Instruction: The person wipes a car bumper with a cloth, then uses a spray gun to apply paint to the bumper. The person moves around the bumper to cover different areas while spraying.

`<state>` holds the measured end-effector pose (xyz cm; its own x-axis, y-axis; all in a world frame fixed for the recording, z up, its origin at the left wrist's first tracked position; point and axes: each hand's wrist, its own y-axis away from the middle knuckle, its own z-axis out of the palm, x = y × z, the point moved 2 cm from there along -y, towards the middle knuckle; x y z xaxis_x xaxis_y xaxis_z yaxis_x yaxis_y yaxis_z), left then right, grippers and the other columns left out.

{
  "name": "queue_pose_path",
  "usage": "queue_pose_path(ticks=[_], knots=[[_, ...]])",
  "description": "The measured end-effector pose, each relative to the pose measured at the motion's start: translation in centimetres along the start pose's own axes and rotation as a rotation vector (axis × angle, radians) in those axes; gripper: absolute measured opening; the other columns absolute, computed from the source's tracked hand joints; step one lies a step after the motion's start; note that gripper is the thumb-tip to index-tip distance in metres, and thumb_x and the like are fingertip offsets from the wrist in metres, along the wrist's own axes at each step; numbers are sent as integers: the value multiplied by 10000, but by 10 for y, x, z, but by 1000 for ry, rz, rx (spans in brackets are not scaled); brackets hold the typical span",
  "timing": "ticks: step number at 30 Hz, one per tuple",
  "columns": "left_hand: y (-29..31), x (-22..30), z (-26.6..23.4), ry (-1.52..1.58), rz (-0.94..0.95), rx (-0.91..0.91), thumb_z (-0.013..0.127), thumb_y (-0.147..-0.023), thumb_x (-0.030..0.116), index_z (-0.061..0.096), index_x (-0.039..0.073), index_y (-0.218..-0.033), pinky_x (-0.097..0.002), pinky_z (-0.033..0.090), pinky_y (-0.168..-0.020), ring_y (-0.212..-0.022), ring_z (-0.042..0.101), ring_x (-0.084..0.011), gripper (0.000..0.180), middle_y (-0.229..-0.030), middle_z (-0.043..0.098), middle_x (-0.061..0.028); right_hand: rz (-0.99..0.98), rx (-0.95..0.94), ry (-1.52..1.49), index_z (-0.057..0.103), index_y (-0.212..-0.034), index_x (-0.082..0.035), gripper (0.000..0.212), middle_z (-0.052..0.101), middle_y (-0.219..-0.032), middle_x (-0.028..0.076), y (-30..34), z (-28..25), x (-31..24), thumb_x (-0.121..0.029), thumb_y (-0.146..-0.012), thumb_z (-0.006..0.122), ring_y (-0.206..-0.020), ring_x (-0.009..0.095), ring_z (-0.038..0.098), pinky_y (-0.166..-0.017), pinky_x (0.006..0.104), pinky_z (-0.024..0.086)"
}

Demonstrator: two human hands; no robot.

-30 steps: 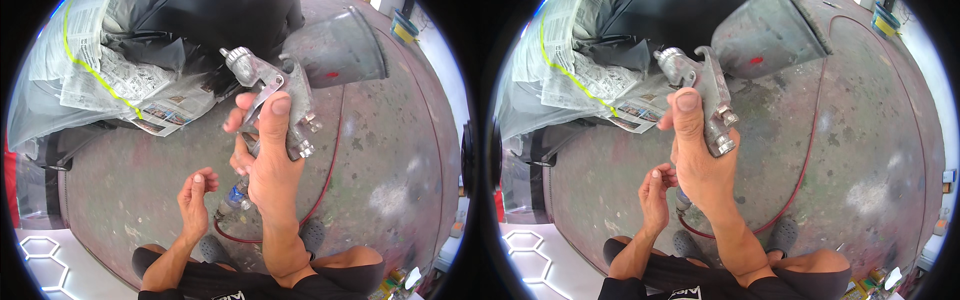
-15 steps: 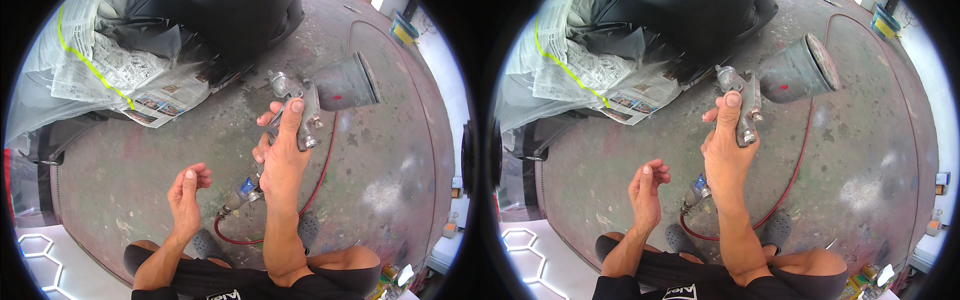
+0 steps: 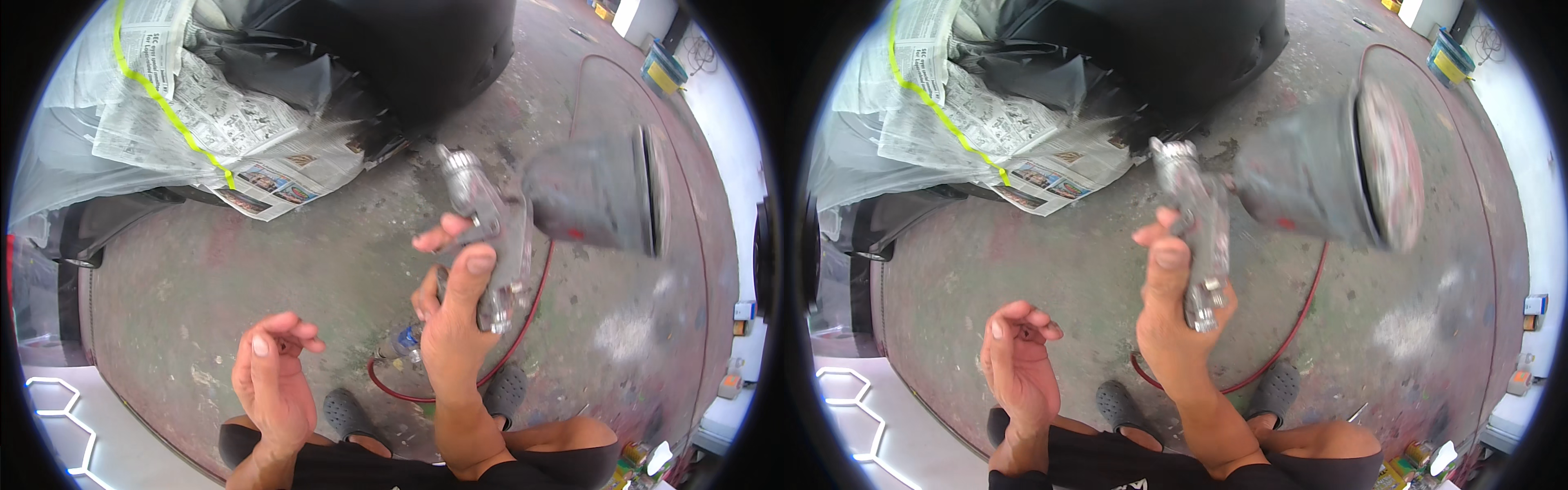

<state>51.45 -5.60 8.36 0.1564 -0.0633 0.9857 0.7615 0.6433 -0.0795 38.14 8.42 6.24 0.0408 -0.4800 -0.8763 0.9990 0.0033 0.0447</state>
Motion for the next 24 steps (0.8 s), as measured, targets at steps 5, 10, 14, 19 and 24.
queue_pose_path(ticks=[5,10,14,19,24], knots=[[-15,12,-12,-103,-68,85,543,-1189,280,707,-32,-1309,-357,566,-884,-935,692,-197,373,-1103,759,-137,-122,125,125,630,-1416,12,475,709,-1137,47,16,15,15,-372,-1141,682,-853,65,583,-714,237,460],[-25,18,-35,-200,-379,190,601,-1173,300,722,-18,-1304,-341,565,-909,-960,699,-176,364,-1115,766,-99,-76,138,247,623,-1394,31,448,691,-1139,43,39,47,-20,-331,-1139,691,-986,100,611,-848,265,505],[46,55,-86,-676,-629,10,665,-1120,336,714,4,-1361,-424,570,-963,-1079,716,-272,414,-1192,773,-139,-20,139,332,630,-1366,12,385,674,-1083,21,51,89,-65,-290,-1137,697,-896,62,580,-742,237,465],[169,160,-127,-1393,-773,-406,805,-938,412,677,55,-1453,-647,514,-1077,-1469,496,-470,639,-1529,630,-200,70,3,483,675,-1284,-2,313,638,-912,-23,59,139,-113,-246,-1105,753,-774,34,536,-653,228,438],[221,194,-117,-1355,-950,-347,796,-935,439,684,118,-1462,-645,518,-1103,-1416,516,-519,627,-1605,550,-188,157,-81,527,695,-1177,-1,310,580,-756,-46,62,186,-157,-266,-1067,813,-668,39,475,-592,249,416]])
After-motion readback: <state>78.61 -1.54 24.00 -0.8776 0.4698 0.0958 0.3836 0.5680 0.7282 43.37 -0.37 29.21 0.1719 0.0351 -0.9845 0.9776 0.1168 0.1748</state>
